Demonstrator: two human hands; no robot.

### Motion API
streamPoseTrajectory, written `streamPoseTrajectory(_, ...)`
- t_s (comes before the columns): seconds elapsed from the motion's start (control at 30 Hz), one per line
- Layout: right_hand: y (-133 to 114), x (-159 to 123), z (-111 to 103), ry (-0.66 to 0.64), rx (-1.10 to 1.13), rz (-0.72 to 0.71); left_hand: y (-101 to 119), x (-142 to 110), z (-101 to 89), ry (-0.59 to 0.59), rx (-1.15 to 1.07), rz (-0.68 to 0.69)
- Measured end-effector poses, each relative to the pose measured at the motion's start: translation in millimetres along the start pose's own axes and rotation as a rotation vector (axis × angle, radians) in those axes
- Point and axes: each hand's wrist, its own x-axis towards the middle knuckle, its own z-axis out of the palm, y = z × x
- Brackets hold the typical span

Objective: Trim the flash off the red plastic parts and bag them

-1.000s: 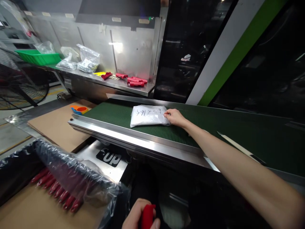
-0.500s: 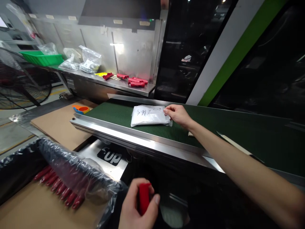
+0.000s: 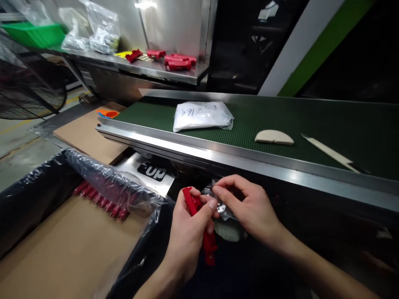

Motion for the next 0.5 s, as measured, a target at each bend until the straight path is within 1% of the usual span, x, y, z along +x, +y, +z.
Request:
streamPoseTrajectory(0.07, 5, -13, -4, 0.071, -0.017, -0.014, -6, -2, -2.0, -0.007, 0.019, 0.0)
streamPoseTrajectory(0.1, 6, -18, -7, 0.073, -0.031, -0.03, -9, -2, -2.5, -0.013, 0.024, 0.004)
streamPoseTrajectory(0.13, 7, -23, -10, 0.03, -0.039, -0.034, -11, -2, -2.6, -0.034, 0.028, 0.001)
streamPoseTrajectory(0.17, 7, -27, -14, -0.048, -0.03, -0.014, -12, -1, -2.6, -0.067, 0.03, -0.005)
streamPoseTrajectory(0.23, 9, -34, -19, -0.227, 0.044, 0.092, -14, -1, -2.4, -0.142, 0.04, -0.044)
streamPoseTrajectory(0.27, 11, -36, -20, -0.282, 0.089, 0.141, -14, 0, -2.4, -0.182, 0.048, -0.083)
streamPoseTrajectory(0.3, 14, -38, -22, -0.293, 0.125, 0.163, -15, 0, -2.3, -0.213, 0.06, -0.122)
streamPoseTrajectory(0.37, 22, -43, -22, -0.217, 0.152, 0.146, -17, 1, -1.7, -0.243, 0.087, -0.157)
streamPoseTrajectory(0.4, 26, -45, -22, -0.15, 0.143, 0.13, -19, 2, -1.0, -0.243, 0.13, -0.135)
streamPoseTrajectory(0.43, 31, -47, -21, -0.072, 0.126, 0.123, -21, 3, 0.1, -0.234, 0.199, -0.087)
streamPoseTrajectory(0.5, 40, -52, -18, 0.074, 0.073, 0.122, -29, 7, 2.8, -0.175, 0.378, 0.052)
